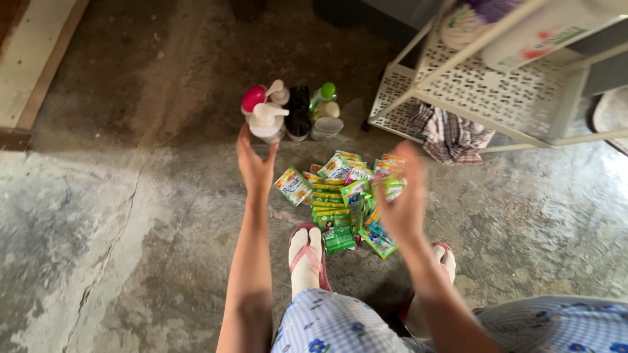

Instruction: The person organizes various personal care items and cleaning supplies, moving them between a plastic shelving unit and the floor.

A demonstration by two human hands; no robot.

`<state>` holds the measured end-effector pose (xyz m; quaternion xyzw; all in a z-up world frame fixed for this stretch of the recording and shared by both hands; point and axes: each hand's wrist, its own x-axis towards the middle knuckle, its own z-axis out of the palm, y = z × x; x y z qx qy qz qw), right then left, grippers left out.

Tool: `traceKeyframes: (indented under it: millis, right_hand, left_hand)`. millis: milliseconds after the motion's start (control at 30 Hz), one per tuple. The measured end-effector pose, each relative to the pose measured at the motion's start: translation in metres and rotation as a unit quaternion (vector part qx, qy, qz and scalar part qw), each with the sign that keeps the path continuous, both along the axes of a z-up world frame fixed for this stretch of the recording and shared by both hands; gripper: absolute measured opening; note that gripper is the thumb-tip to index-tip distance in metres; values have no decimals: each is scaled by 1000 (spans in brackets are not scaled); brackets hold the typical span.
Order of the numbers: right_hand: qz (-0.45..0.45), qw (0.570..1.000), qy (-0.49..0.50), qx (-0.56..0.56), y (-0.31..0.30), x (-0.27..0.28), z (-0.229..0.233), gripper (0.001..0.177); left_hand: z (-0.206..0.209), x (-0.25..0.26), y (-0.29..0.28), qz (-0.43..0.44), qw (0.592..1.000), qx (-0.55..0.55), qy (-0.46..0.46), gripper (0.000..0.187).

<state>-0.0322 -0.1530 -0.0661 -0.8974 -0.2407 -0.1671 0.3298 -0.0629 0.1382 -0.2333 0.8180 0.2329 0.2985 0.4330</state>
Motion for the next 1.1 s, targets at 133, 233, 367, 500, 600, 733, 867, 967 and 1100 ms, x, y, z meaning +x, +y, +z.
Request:
traceKeyframes:
  millis: [133,233,367,500,600,733,867,967,1100]
  right_hand:
    - [-144,970,-193,36,-56,98,28,63]
    - [-189,958,-175,127,-82,194,66,73]
    - [-226,907,194,297,-87,242,108,93]
    - [-138,937,130,294,-104,245,82,98]
    - [-118,959,-33,257,-127,234,45,110]
    - [-130,887,-87,435,-122,164,14,116]
    - [-109,940,-157,283,-75,42,17,102]
    - [-8,976,-92,199,-30,-13,39,65]
    - [124,977,47,167,34,-40,48,63]
  left_hand:
    - [33,-13,-23,29,998,45,19,71]
    - [67,-26,-51,10,997,72,-17,67]
    - [102,-28,-82,56,992,109,-33,71]
    - [118,-27,-89,26,991,122,-37,70]
    - [127,-28,-94,-22,992,106,-59,64]
    - [156,-21,-107,-126,987,52,-81,60]
    - [203,-24,-123,-240,963,55,-107,75]
    - [220,-31,-126,-269,955,51,-112,86]
    - [187,-55,-114,-228,972,25,-43,83]
